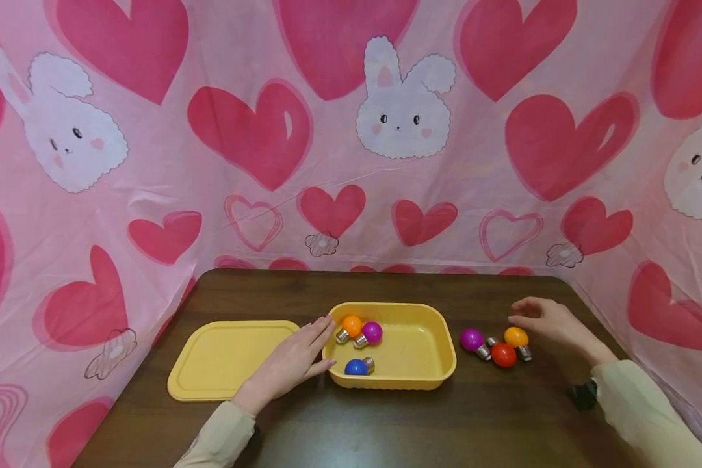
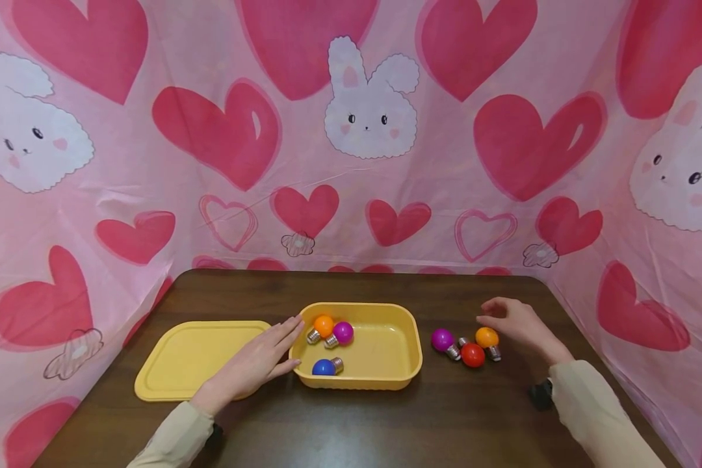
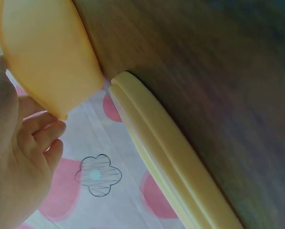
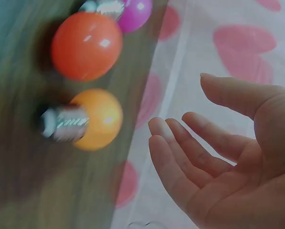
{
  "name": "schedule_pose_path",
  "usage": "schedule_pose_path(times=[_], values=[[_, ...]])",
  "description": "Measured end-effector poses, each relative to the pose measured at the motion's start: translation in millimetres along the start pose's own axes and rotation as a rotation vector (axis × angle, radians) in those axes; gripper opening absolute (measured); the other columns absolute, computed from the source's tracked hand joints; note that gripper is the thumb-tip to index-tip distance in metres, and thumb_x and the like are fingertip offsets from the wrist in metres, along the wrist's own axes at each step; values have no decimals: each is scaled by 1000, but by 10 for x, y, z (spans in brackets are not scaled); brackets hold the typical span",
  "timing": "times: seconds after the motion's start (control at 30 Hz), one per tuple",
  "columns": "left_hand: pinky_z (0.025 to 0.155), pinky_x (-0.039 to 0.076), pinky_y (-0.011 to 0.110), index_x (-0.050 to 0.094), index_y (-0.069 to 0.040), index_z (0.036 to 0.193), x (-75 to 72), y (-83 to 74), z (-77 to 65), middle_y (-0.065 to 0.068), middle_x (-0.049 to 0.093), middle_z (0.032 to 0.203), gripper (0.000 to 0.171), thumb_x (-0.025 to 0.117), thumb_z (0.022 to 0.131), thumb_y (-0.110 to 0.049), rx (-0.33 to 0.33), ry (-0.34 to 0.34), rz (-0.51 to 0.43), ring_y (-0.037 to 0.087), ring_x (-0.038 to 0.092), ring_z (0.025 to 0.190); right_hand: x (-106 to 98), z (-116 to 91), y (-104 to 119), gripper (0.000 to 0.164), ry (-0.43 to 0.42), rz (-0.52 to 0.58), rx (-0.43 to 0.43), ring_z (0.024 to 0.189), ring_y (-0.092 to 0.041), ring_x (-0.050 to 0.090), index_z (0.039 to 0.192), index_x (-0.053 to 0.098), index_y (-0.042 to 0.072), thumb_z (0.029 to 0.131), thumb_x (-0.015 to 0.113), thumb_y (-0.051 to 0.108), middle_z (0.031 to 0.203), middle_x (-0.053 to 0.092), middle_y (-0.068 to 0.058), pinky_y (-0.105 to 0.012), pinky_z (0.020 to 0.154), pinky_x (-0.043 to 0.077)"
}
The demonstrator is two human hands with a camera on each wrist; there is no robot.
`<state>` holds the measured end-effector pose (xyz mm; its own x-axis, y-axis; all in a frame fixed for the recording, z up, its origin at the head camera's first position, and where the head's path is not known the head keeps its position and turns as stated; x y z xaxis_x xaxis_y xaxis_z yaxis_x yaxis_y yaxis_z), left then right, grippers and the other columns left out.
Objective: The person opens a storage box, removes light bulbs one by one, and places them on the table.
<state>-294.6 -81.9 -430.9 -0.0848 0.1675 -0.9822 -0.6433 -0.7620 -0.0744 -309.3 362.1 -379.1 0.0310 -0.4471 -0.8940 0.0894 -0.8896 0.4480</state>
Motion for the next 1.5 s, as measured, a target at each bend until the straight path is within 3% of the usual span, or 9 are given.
schedule_pose_path(times=[0.6, 0.73, 1.0, 1.5], values=[[118, 38, 45, 33, -12, 155, 3, 7, -4, 6, 33, 163, 76, 52, 97, -56, -5, -3, -15, 25, 39, 148, 271, 246, 1084, 36, 73, 93, -223, 102, -33, 68, 114, 66, 2, 91, 71, 29, 112, 71, -18, -50, 90, 59], [118, 38, 46, 32, -12, 155, 4, 20, -4, 6, 32, 163, 76, 52, 97, -56, -14, 5, -33, 25, 38, 148, 411, 311, 1244, 33, 112, 108, -237, 100, -28, 68, 115, 66, 4, 91, 71, 27, 112, 72, -15, -48, 90, 59], [119, 37, 46, 33, -11, 155, 4, 26, -1, 6, 32, 163, 76, 52, 97, -55, -15, 12, -41, 25, 37, 148, 753, 442, 1558, 37, 200, 122, -310, 93, -26, 70, 114, 66, -4, 89, 73, 23, 108, 72, -17, -41, 85, 61], [119, 37, 45, 32, -13, 156, 14, 21, 5, 5, 31, 164, 75, 52, 97, -55, -23, 15, -51, 24, 37, 149, 1191, 608, 1934, 37, 301, 76, -242, 93, -16, 63, 116, 67, 4, 86, 76, 25, 111, 71, -10, -38, 94, 59]])
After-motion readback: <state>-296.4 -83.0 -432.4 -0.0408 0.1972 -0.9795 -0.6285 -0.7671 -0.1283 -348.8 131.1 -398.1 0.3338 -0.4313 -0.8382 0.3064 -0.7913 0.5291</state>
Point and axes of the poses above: each hand's wrist, its own z-axis towards the middle knuckle, its own x-axis out of the palm, y = z × x, the point moved 9 cm from there along z, towards the middle knuckle
